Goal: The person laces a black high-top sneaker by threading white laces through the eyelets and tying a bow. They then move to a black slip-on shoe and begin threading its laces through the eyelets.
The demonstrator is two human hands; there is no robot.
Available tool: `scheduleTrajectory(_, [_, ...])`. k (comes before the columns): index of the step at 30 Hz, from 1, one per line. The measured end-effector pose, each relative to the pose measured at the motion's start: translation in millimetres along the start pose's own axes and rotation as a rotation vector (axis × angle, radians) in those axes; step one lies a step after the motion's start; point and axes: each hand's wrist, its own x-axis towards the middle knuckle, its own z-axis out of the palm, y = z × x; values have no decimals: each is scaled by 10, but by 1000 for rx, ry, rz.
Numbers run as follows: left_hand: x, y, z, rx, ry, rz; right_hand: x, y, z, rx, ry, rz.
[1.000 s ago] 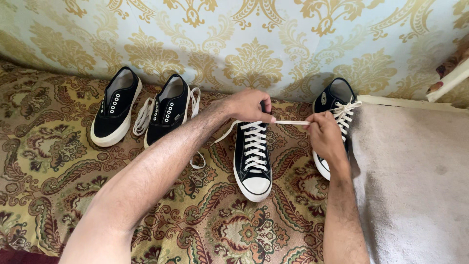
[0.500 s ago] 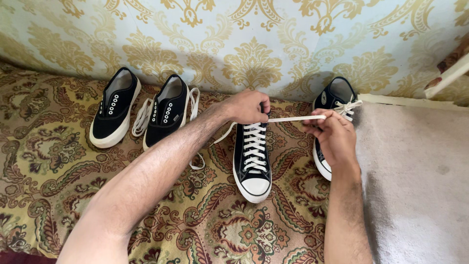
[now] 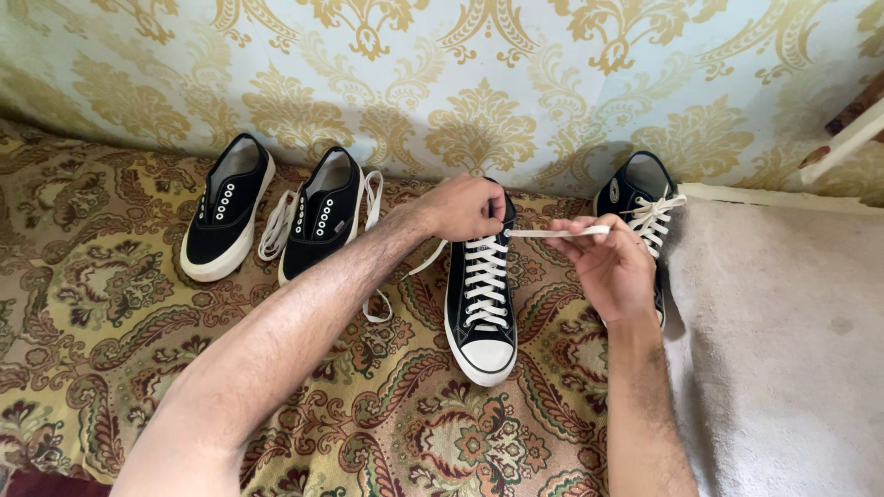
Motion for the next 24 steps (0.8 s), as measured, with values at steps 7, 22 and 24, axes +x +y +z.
scheduleTrajectory(7, [-60, -112, -3, 18, 14, 11, -32, 31, -11, -118, 65, 13])
scheduleTrajectory(22, [-576, -436, 88, 34, 7, -245, -101, 149, 21, -236, -53, -139])
scheduleTrajectory(24, [-602, -561, 234, -103, -31, -204, -90, 175, 20, -226, -48, -160])
